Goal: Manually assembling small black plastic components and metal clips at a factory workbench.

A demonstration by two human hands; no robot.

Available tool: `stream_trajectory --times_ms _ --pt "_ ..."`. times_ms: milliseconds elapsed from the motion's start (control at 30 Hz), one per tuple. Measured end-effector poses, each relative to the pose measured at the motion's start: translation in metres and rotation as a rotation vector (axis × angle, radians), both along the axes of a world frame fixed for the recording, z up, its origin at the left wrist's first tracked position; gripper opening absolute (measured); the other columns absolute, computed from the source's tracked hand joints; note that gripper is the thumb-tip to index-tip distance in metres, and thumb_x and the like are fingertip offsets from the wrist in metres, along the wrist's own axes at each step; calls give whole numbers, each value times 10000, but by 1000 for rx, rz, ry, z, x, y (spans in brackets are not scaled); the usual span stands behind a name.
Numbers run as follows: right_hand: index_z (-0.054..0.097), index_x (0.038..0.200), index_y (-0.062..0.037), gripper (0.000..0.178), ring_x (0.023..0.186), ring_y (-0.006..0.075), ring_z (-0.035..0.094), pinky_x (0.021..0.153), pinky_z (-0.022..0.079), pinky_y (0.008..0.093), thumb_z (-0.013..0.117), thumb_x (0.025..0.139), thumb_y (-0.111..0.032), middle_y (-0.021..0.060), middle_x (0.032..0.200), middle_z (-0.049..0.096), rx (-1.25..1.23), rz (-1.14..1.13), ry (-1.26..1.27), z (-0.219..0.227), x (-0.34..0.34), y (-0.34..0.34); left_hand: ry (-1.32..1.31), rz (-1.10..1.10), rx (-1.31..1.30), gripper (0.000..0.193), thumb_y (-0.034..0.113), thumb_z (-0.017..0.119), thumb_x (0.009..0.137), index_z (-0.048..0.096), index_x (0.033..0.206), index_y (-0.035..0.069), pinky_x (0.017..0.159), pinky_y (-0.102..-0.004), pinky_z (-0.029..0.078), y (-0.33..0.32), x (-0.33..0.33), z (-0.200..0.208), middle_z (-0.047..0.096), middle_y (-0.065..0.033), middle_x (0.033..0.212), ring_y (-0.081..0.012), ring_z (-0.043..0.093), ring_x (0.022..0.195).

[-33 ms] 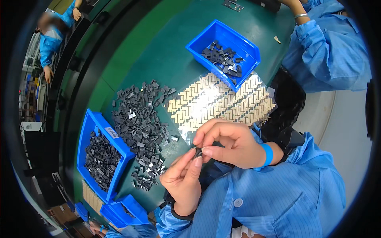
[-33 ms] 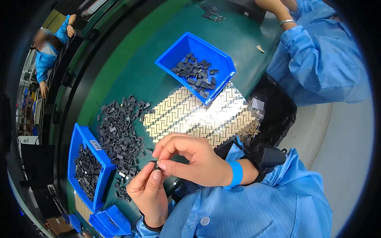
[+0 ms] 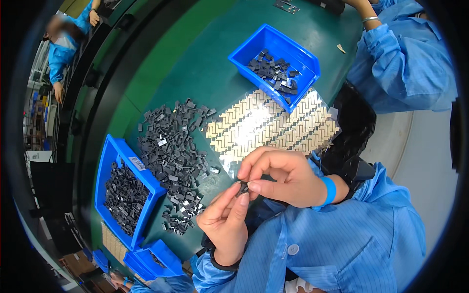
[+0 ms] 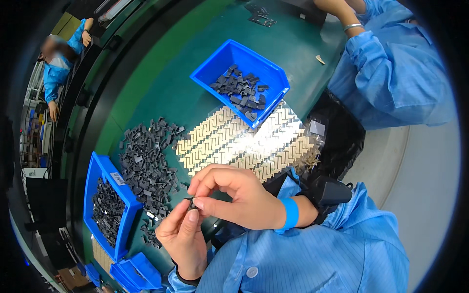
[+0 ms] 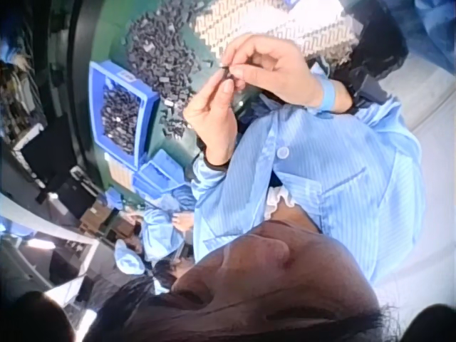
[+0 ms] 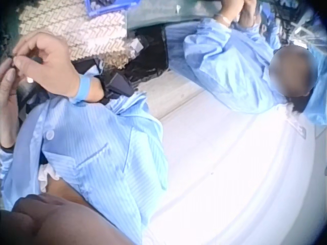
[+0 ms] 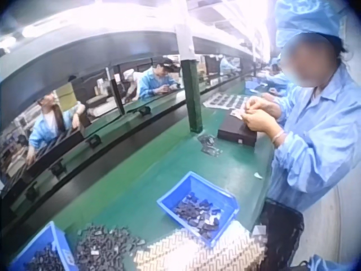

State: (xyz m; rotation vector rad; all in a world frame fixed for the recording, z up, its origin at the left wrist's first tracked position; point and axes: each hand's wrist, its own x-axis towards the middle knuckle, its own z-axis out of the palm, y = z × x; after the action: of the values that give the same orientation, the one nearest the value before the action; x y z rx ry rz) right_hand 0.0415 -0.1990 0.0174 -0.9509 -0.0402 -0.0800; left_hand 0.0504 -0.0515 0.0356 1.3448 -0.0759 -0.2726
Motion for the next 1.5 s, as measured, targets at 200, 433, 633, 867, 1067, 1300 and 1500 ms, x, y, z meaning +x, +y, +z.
stream_trajectory --times_ms 200,433,633,867,1067,1300,1500 --pt "565 843 19 55 902 128 531 794 439 254 595 798 17 105 970 552 -65 -2 -46 -4 0 -1 34 56 -37 255 -98 618 770 602 1024 -81 698 -212 495 -3 -1 1 632 -140 938 -144 631 773" --pt "563 817 2 55 892 137 543 787 441 266 606 784 3 95 941 568 -115 -28 -30 -3 -1 2 -35 31 4 263 -100 618 769 598 1031 -82 695 -205 494 0 -1 -2 627 -138 949 -143 630 783" --pt "553 774 -19 69 870 156 559 769 444 282 622 767 -18 83 901 587 -191 -73 -28 -1 -1 3 -42 23 -29 263 -104 612 772 597 1034 -80 718 -217 495 -1 -1 -1 628 -148 963 -153 632 800" --pt "544 747 -27 96 843 181 576 741 459 294 640 745 -30 90 886 592 -368 -156 -141 -2 2 2 -13 15 -37 276 -65 631 767 603 1040 -50 772 -248 493 0 -1 1 644 -160 958 -157 622 827" --pt "560 758 -23 85 843 171 573 745 464 291 642 749 0 114 927 586 -425 -147 -164 0 1 -1 47 8 -75 247 -53 603 791 597 1038 -54 756 -277 521 0 -1 1 638 -167 968 -175 630 821" --pt "552 743 -24 95 817 170 573 727 466 288 646 749 -11 112 910 588 -453 -171 -192 -2 1 2 72 30 -128 205 -38 573 812 602 1014 -52 742 -294 541 0 -1 -2 637 -167 949 -192 639 808" --pt "549 737 -27 106 819 167 571 726 467 288 654 740 -8 108 906 588 -465 -181 -203 -3 1 3 117 22 -231 163 -30 559 815 609 969 -49 750 -296 533 -3 2 -1 639 -156 907 -199 636 803"
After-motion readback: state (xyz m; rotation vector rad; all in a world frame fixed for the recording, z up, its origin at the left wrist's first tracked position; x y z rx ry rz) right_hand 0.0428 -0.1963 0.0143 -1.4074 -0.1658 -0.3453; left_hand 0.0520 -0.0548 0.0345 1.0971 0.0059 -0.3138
